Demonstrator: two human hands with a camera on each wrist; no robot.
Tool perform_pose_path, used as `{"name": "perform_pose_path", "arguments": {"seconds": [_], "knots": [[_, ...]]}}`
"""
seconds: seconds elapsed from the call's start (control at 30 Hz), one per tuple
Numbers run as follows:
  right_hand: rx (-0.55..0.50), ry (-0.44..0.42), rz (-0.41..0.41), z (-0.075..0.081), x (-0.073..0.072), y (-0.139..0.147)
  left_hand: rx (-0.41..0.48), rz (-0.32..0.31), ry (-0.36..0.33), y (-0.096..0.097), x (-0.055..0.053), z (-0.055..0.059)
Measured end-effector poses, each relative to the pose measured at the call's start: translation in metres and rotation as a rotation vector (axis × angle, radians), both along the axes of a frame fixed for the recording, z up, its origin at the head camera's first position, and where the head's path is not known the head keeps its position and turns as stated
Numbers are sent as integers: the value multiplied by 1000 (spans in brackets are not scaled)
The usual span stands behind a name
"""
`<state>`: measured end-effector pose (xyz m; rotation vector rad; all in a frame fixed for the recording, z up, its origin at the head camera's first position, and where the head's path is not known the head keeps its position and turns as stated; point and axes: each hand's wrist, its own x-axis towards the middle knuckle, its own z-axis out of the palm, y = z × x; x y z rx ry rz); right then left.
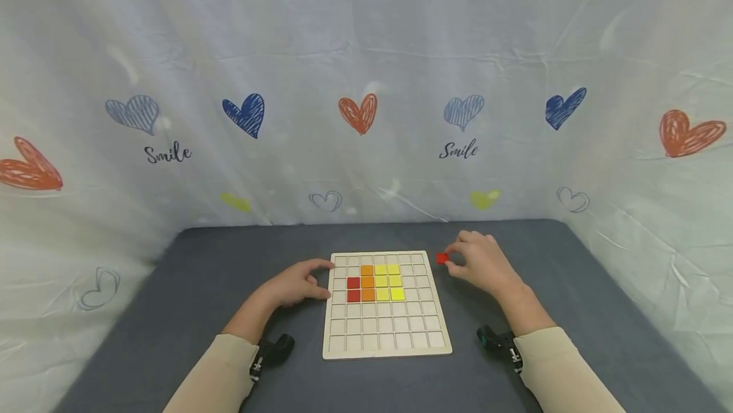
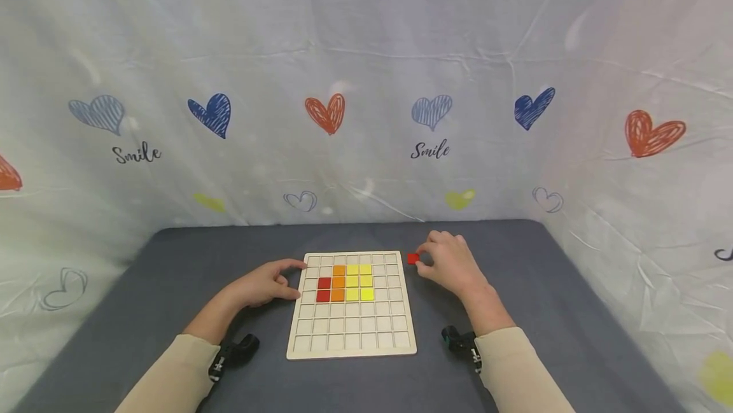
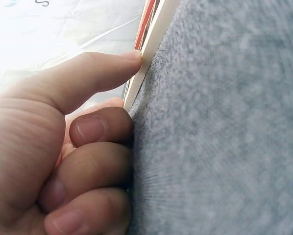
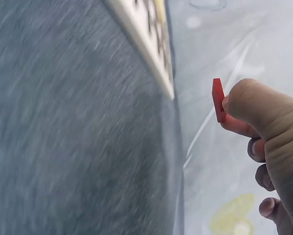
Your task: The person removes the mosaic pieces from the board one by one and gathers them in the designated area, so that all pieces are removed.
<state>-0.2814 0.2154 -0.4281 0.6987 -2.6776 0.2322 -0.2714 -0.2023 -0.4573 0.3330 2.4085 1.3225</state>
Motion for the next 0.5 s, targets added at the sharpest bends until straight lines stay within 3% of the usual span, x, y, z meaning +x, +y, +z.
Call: {"name": "perform_pose_path", "arguments": {"seconds": [0.5], "knots": [[110,-72,39,-11,-11,6,8,-5,-9,0,-1,-2]]}}
